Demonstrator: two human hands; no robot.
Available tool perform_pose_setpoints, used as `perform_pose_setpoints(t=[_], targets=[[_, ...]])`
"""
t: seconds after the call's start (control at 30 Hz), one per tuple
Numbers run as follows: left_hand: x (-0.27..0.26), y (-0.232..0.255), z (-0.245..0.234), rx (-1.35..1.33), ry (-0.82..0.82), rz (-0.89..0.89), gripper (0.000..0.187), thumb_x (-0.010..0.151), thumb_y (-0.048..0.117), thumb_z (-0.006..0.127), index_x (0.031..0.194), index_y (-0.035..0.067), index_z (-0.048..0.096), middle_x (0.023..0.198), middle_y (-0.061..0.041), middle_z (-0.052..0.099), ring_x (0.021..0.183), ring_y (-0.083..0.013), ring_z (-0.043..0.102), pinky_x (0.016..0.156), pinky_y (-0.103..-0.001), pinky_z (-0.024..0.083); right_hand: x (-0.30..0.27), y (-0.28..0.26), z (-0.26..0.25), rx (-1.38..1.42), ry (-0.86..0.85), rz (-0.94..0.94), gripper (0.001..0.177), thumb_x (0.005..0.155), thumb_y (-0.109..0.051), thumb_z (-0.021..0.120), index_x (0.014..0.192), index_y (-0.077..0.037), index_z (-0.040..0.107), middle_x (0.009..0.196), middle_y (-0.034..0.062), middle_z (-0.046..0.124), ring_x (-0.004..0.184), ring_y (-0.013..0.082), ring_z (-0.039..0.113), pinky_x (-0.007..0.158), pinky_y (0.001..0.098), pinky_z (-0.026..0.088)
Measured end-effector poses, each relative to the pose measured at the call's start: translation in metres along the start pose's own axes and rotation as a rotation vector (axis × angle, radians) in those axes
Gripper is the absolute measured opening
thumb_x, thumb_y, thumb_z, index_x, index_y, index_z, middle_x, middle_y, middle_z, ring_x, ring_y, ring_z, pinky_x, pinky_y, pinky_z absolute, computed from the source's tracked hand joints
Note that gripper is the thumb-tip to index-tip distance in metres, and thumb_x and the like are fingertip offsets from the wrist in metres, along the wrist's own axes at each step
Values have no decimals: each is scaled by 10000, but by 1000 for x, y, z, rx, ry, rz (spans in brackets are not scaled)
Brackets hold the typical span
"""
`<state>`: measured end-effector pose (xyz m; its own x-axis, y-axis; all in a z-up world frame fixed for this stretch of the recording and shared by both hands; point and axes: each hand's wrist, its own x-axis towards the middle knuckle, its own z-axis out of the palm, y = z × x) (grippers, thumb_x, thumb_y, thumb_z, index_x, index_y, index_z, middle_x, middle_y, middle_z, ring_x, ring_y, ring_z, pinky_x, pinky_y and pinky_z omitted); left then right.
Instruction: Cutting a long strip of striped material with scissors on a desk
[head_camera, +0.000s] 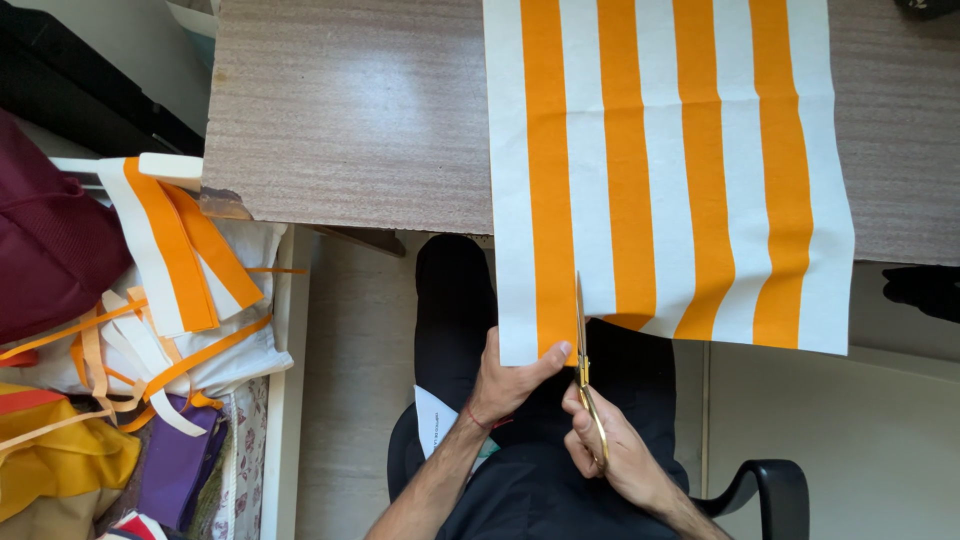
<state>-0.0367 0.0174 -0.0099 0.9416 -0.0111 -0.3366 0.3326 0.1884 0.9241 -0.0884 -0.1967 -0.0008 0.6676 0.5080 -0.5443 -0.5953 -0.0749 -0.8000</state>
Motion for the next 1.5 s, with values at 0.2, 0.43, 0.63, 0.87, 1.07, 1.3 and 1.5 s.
perform_pose_setpoints(t=[0.2,0.43,0.63,0.87,1.07,1.3,1.5], targets=[[-5,0,1,-60,-58,-3,319,983,254,912,1217,38,887,1132,-64,909,993,-142,843,890,-309,721,0,-11,0,-50,-17,-24,688,1033,-823,550,1028,-148,418,659,-35,265,458,91,319,453,274,180],[-5,2,-4,16,-52,-26,318,973,298,911,1183,60,889,1085,-40,902,953,-134,836,838,-303,704,2,-5,-1,14,-7,14,616,1065,-732,608,1036,-140,443,677,-38,258,434,99,308,430,278,178],[-4,0,-5,27,-48,-28,316,973,292,912,1190,64,887,1082,-36,901,944,-128,832,832,-300,703,2,-10,4,37,-4,23,611,1053,-714,654,1023,-146,428,644,-37,262,428,96,307,424,278,185],[-3,-2,-7,28,-37,-27,320,976,309,914,1177,61,886,1072,-35,897,932,-130,826,818,-303,696,2,-15,6,38,-17,9,534,1109,-616,660,1023,-138,437,589,-40,284,420,91,300,411,272,213],[-3,-11,-12,106,-71,-55,310,930,337,956,1060,65,886,924,10,850,790,-80,750,663,-293,622,5,-8,4,27,0,-61,698,1027,-822,565,1032,-137,428,557,-37,291,395,80,281,405,263,136],[-3,-6,-13,114,-113,-9,298,961,317,929,1106,61,880,976,-9,869,842,-106,796,725,-293,665,6,-6,-1,42,-10,-50,646,1052,-767,607,1059,-138,456,706,-62,285,438,64,320,415,250,185],[0,-14,-14,154,-102,7,293,939,314,939,1099,75,883,970,-6,874,837,-109,800,716,-292,667,8,-7,-3,37,-23,-44,670,1024,-793,633,1036,-153,436,747,-62,284,450,67,327,417,254,186]])
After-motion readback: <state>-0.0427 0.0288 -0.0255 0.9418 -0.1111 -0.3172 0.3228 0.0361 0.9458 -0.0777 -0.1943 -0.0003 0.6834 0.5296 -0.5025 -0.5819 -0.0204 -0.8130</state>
